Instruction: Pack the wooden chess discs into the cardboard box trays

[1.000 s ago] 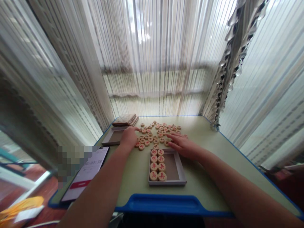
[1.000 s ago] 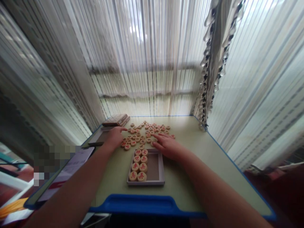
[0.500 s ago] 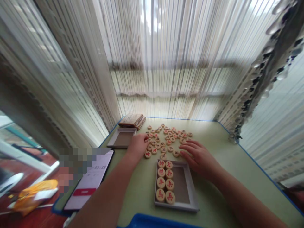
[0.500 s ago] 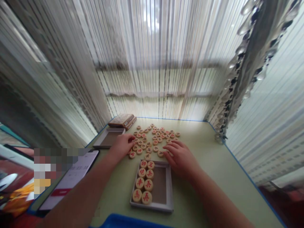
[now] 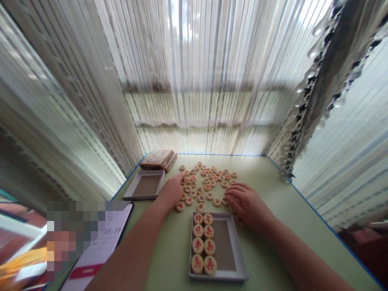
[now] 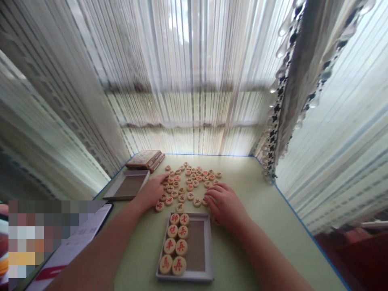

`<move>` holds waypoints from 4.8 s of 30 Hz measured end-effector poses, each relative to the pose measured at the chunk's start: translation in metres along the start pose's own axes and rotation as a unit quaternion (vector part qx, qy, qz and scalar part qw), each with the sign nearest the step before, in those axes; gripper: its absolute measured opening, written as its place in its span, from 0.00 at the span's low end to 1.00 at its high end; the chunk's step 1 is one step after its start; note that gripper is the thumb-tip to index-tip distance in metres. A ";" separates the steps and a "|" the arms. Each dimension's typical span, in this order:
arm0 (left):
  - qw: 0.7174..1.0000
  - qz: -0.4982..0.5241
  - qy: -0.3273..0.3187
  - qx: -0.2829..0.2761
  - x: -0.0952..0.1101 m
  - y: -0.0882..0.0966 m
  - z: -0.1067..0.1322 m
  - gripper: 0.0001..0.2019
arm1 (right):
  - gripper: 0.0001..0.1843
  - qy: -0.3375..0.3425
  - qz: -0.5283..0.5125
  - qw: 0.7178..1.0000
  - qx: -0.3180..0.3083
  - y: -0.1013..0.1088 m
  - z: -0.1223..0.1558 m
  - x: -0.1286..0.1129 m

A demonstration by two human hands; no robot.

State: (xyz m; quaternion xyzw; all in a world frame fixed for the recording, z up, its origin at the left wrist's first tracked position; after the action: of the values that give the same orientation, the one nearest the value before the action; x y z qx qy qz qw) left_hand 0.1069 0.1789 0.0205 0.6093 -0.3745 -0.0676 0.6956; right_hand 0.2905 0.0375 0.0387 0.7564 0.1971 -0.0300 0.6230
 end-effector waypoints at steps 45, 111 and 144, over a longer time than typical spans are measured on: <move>0.928 0.327 -0.177 0.030 0.061 0.001 0.026 0.18 | 0.15 -0.092 -0.057 0.991 0.079 0.007 0.007 -0.008; 0.964 -0.111 -0.220 0.098 0.085 -0.011 0.056 0.23 | 0.18 -0.098 0.068 0.993 0.025 0.021 0.013 -0.021; 0.968 -0.071 -0.179 0.160 0.066 0.001 0.047 0.22 | 0.28 -0.113 0.111 0.986 -0.044 -0.007 -0.013 0.032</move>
State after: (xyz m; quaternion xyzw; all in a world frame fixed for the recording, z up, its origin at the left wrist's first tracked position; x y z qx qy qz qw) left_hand 0.1254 0.1052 0.0489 0.7154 -0.4547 -0.1636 0.5046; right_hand 0.3153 0.0596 0.0262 0.7371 0.0412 -0.0377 0.6735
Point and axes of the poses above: each hand's wrist, its own z-axis away from the middle knuckle, its own y-axis out of the back of the hand, x = y × z, the point moved 6 cm from there along -z, towards the middle knuckle, and after that the axes turned 12 degrees about -x, right-handed, at the moved point
